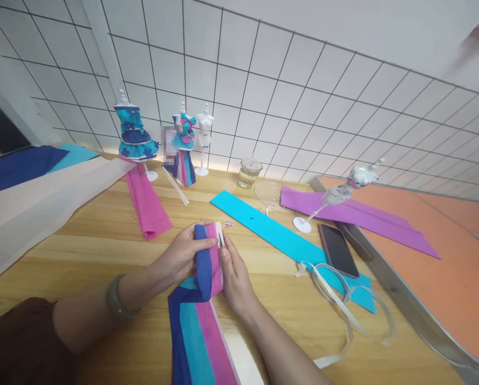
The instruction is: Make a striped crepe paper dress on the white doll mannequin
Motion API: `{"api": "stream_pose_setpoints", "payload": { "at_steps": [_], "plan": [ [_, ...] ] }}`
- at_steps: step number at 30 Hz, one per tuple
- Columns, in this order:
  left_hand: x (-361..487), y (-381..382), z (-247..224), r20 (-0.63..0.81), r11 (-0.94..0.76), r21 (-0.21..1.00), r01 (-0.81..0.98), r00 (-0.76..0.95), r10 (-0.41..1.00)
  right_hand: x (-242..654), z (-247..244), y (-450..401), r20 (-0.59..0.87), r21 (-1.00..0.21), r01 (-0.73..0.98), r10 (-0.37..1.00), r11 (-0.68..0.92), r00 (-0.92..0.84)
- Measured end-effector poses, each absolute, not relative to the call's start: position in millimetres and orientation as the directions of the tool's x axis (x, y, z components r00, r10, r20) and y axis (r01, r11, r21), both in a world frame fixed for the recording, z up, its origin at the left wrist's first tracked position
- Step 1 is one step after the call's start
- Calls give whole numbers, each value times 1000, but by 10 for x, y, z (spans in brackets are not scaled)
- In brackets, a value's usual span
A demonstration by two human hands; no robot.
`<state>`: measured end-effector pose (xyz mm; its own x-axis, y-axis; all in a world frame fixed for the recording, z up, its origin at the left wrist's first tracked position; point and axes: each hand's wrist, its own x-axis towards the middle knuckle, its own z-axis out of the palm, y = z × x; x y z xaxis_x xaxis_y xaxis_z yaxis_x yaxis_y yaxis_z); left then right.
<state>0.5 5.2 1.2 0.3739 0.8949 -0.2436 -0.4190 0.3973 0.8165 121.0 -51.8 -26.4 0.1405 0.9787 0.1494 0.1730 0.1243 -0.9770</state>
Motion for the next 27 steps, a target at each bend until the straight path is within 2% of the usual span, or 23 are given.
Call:
{"api": "stream_pose_setpoints", "payload": {
  "at_steps": [27],
  "plan": [
    [-16,62,18,-217,412,796,-443,427,878,1191,-228,-497,152,-975,187,977,122,151]
  ]
}}
